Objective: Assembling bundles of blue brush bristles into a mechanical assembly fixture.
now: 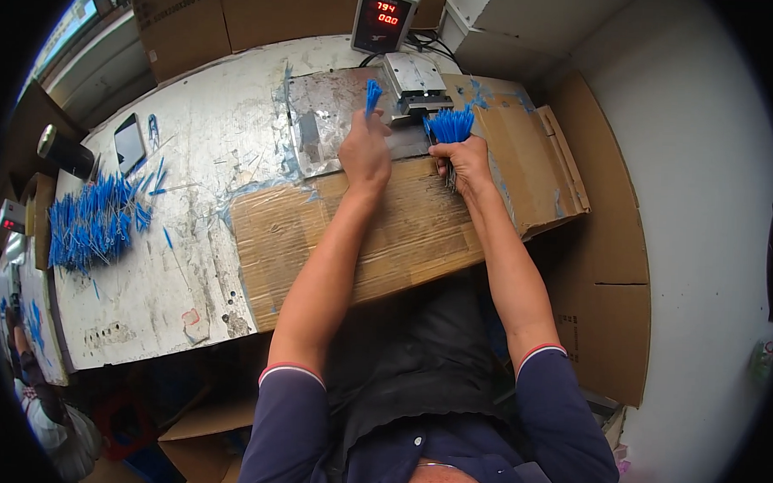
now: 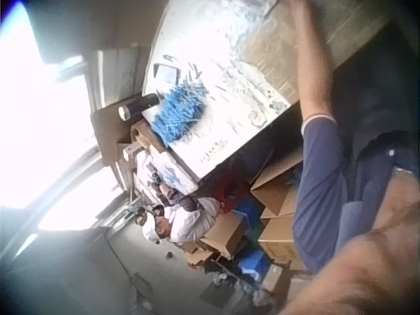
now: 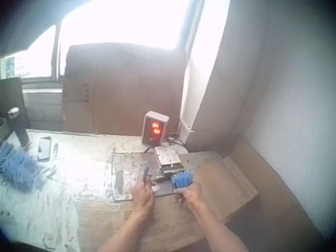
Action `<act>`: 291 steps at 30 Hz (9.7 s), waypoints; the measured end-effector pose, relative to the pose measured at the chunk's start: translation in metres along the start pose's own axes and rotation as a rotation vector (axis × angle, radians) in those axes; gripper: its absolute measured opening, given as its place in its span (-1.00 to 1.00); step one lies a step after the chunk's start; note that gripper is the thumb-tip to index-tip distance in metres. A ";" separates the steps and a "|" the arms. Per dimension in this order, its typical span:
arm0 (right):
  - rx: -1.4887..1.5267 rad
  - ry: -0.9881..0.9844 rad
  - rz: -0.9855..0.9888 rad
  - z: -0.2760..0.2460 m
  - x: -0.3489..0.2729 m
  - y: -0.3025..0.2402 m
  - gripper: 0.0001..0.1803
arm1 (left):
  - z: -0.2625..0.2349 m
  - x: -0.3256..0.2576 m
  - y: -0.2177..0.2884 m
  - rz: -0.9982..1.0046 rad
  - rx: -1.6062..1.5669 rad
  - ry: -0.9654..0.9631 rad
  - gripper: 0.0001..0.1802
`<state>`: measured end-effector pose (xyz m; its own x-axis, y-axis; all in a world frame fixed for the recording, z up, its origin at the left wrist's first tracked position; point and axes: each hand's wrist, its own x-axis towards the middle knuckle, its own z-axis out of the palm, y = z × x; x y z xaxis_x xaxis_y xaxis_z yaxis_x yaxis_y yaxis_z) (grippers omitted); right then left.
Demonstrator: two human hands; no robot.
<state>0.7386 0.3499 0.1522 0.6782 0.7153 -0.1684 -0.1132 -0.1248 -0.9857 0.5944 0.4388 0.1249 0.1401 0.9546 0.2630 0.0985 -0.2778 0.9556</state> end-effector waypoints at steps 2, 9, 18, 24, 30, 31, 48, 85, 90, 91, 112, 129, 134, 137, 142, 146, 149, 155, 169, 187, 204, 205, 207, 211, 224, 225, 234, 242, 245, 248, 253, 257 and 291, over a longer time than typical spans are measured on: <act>-0.014 -0.009 -0.002 0.000 -0.002 -0.001 -0.81 | -0.001 0.000 -0.001 0.014 0.000 0.017 -0.74; -0.034 0.006 -0.018 0.003 0.000 0.000 -0.85 | 0.006 0.003 -0.014 0.148 0.158 0.108 -0.78; 0.267 -0.045 0.053 -0.006 -0.011 0.002 -0.80 | 0.012 0.001 -0.021 0.447 0.381 -0.057 -0.86; 0.294 -0.005 0.019 -0.012 -0.008 0.010 -0.80 | 0.014 0.000 -0.017 0.463 0.427 -0.112 -0.88; 0.373 -0.084 0.100 -0.019 -0.013 0.007 -0.78 | 0.011 -0.002 -0.018 0.479 0.469 -0.133 -0.87; 0.370 -0.087 0.100 -0.020 -0.013 0.007 -0.78 | 0.010 -0.002 -0.019 0.498 0.480 -0.135 -0.86; 0.282 -0.089 0.141 -0.012 -0.015 0.004 -0.79 | 0.016 -0.001 -0.009 0.227 0.256 -0.103 -0.90; 0.209 -0.214 0.120 -0.008 -0.029 0.011 -0.64 | 0.019 -0.001 -0.010 0.020 -0.365 -0.236 -0.89; 0.044 -0.249 0.011 0.001 -0.036 0.005 -0.71 | 0.019 -0.001 -0.013 -0.055 -0.407 -0.266 -0.89; 0.045 -0.249 0.012 0.002 -0.038 0.003 -0.71 | 0.018 -0.002 -0.012 -0.072 -0.426 -0.272 -0.89; 0.175 -0.246 0.045 -0.002 -0.035 0.014 -0.62 | 0.016 -0.001 -0.009 -0.107 -0.587 -0.349 -0.89; 0.158 0.133 -0.101 0.015 -0.017 0.010 -0.88 | 0.013 0.005 -0.005 0.013 -0.300 0.018 -0.90; 0.061 0.240 -0.143 0.023 -0.005 0.011 -0.86 | 0.014 0.005 -0.009 0.013 -0.256 0.006 -0.89; 0.040 0.287 -0.125 0.025 -0.004 0.011 -0.87 | 0.014 0.005 -0.009 -0.002 -0.280 0.006 -0.89; 0.051 0.282 -0.119 0.023 -0.004 0.013 -0.87 | 0.009 0.000 0.001 0.002 -0.212 0.066 -0.86; 0.055 0.263 -0.114 0.025 -0.003 0.015 -0.87 | 0.008 0.003 -0.005 0.051 -0.145 0.125 -0.84; 0.081 0.281 -0.104 0.024 -0.003 0.015 -0.87 | 0.008 0.002 -0.003 0.078 -0.021 0.161 -0.84; 0.097 0.276 -0.130 0.025 -0.005 0.014 -0.87 | 0.013 0.005 -0.013 0.166 0.093 0.213 -0.85; 0.306 0.147 0.046 0.009 -0.009 0.010 -0.92 | 0.019 0.003 -0.024 0.440 0.420 0.013 -0.89; 0.206 0.262 0.098 0.015 -0.006 0.006 -0.88 | 0.013 0.003 -0.021 0.494 0.612 -0.113 -0.81; 0.204 0.331 0.113 0.033 0.008 0.001 -0.90 | 0.012 0.011 -0.021 0.470 0.405 0.149 -0.92; 0.267 0.319 0.102 0.033 0.007 0.002 -0.90 | 0.012 0.011 -0.022 0.520 0.371 0.176 -0.91; 0.333 0.295 0.124 0.031 0.005 0.003 -0.89 | 0.013 0.008 -0.021 0.468 0.379 0.122 -0.91; 0.480 0.250 0.095 0.031 -0.001 0.007 -0.88 | 0.014 0.004 -0.017 0.394 0.436 -0.014 -0.90; 0.530 0.444 -0.002 0.061 -0.007 0.016 -0.76 | 0.010 0.006 -0.004 0.108 0.196 -0.360 -0.74; 0.530 0.446 -0.001 0.065 -0.010 0.015 -0.76 | 0.009 0.007 -0.004 0.103 0.225 -0.366 -0.73; 0.513 0.359 0.036 0.068 -0.026 0.011 -0.82 | 0.008 0.010 -0.002 0.088 0.251 -0.442 -0.70; 0.595 0.272 -0.022 0.073 -0.042 0.020 -0.72 | 0.014 0.005 -0.004 -0.118 -0.233 -0.381 -0.85; 0.603 0.194 -0.074 0.076 -0.049 0.017 -0.71 | 0.015 0.008 -0.011 -0.205 -0.437 -0.363 -0.86; 0.565 0.162 -0.132 0.072 -0.053 0.016 -0.69 | 0.013 0.008 -0.006 -0.276 -0.574 -0.373 -0.87; 0.573 0.136 -0.094 0.063 -0.052 0.015 -0.69 | 0.001 0.009 0.007 -0.370 -0.652 -0.525 -0.87; 0.652 0.054 0.009 0.064 -0.059 0.009 -0.74 | -0.004 0.011 0.001 -0.407 -0.710 -0.531 -0.84; 0.270 0.155 -0.178 0.056 -0.058 0.017 -0.92 | 0.002 0.018 -0.011 -0.462 -0.883 -0.385 -0.85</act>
<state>0.6565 0.3449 0.1448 0.8044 0.5940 -0.0117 -0.1569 0.1934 -0.9685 0.5983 0.4592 0.1189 0.5887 0.8060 -0.0615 -0.5051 0.4262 0.7504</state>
